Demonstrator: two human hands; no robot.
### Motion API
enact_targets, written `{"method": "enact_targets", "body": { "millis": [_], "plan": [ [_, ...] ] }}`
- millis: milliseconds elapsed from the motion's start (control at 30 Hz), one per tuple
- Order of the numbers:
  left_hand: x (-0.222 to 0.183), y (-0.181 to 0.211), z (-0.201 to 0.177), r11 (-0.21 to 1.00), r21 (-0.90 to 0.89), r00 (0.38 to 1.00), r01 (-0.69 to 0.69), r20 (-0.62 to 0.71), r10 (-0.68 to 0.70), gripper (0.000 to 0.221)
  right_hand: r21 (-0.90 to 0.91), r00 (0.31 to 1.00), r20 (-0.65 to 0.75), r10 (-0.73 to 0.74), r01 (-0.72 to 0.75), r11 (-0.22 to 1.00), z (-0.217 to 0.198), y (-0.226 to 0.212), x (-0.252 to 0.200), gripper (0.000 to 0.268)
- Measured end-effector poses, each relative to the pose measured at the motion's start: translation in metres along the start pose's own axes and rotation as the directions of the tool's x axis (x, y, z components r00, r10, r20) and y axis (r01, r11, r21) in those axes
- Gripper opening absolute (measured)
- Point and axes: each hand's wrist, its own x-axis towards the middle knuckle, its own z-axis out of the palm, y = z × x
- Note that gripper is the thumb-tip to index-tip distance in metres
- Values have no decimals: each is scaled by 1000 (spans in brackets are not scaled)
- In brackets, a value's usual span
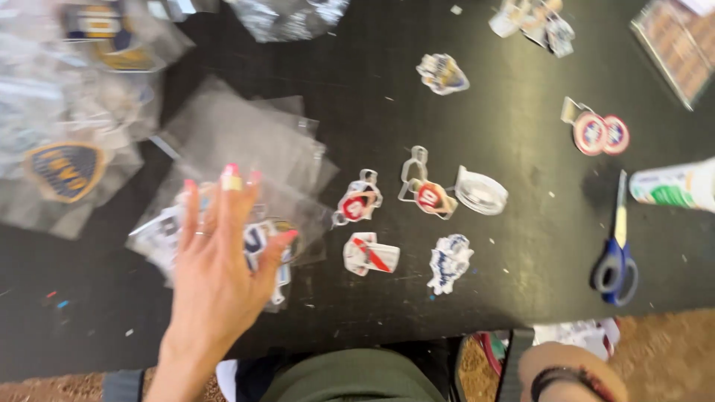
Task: The person places stickers into small clear plastic bags by hand and moves the filled bags to the side.
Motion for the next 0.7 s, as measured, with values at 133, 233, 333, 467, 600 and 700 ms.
{"method": "enact_targets", "body": {
  "millis": [133, 233, 333, 467, 600, 700],
  "plan": [
    [17, 0, 10, 995, 77, 995, -55, 83, 49, 79, -239, 954, -277, 115, -185, 953, 82, -56, -29, 41],
    [32, -2, 6, 996, 90, 982, -28, 189, 11, 75, -384, 888, -441, 129, -317, 868, 112, -84, 7, 44],
    [32, -8, 8, 993, 63, 986, -104, 140, 94, 65, -483, 817, -566, 108, -435, 760, 131, -101, 64, 49],
    [22, -12, 10, 977, -143, 988, -155, -15, 155, 54, -540, 694, -719, 46, -598, 592, 149, -104, 115, 58],
    [-9, 1, -11, 971, -76, 857, 228, 488, -163, 100, -539, 588, -808, -24, -724, 430, 139, -27, 65, 67],
    [-47, -2, -4, 966, 135, 766, -218, 637, 84, 93, -385, 768, -626, -138, -150, 911, 99, 69, 43, 46]
  ]
}}
